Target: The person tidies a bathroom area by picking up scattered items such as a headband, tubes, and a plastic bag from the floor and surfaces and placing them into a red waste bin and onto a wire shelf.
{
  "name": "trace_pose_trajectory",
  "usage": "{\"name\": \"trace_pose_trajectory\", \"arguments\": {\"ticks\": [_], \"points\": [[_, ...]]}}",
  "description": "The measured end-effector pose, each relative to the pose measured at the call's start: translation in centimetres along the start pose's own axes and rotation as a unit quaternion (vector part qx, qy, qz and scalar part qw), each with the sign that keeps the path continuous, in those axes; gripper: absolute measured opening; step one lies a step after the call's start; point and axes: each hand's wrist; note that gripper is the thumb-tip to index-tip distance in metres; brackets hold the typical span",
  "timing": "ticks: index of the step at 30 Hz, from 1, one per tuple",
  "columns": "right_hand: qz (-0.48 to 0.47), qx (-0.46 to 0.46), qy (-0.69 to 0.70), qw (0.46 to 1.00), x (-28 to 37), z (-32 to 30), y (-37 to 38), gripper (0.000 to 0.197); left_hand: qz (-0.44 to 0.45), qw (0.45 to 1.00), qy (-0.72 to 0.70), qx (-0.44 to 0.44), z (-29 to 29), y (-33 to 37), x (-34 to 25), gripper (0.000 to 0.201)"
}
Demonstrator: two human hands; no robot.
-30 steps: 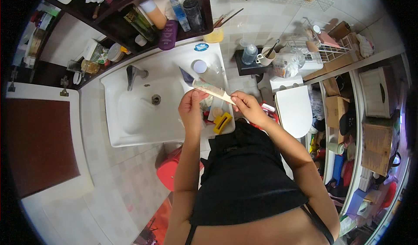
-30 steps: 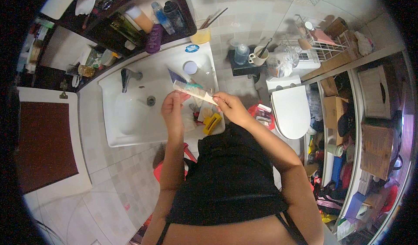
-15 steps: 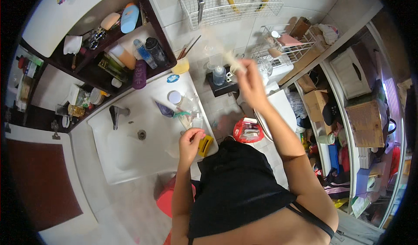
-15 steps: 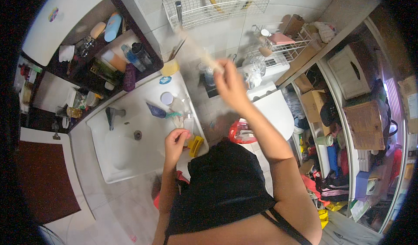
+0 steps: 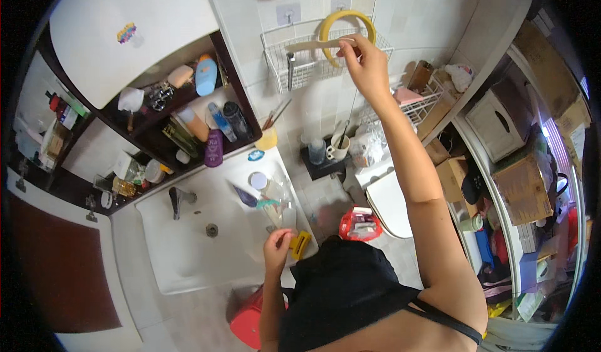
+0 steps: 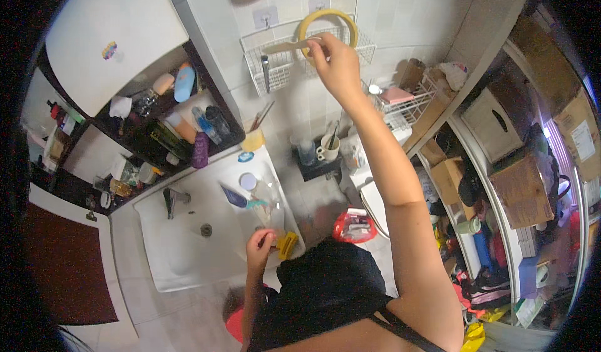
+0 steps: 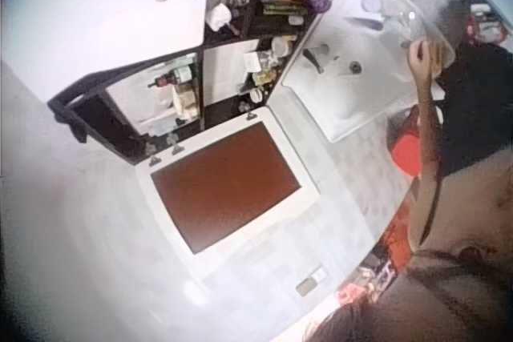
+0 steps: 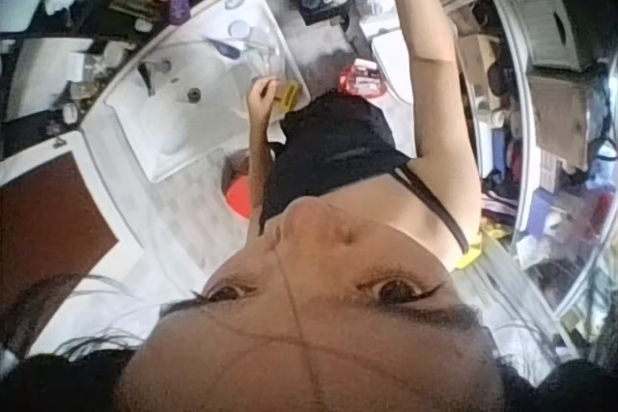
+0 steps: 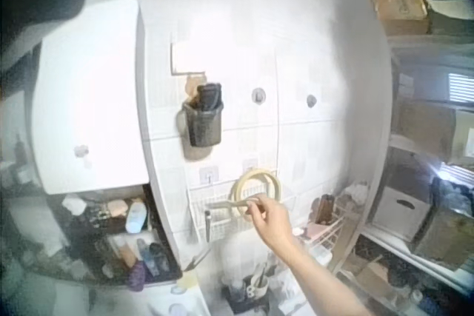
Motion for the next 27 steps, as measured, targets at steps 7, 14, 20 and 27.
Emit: {"name": "trace_pose_trajectory", "arguments": {"ticks": [7,14,20,27], "points": [[-0.025,0.055,-0.041,0.997,-0.6,2.5,2.9,0.019,-0.019,0.999,-0.037,-0.020,-0.5,-0.5,1.7,0.017],[-0.027,0.100,-0.034,0.994,-0.7,4.3,3.1,0.024,-0.025,0.999,-0.040,-0.012,-0.2,-0.6,1.8,0.015],[0.014,0.080,-0.003,0.997,-1.3,5.1,5.4,0.029,0.002,1.000,-0.022,0.002,-0.2,-0.6,2.5,0.019],[0.071,0.180,-0.136,0.972,-5.7,5.2,6.5,0.030,-0.025,0.998,-0.039,-0.031,0.3,-1.9,1.7,0.014]]}}
Point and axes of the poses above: each hand's wrist, its own y-axis towards the middle knuckle, its own z-axis out of the palm, x = y × z, and after that the axes turned 8 degrees about y, right-handed
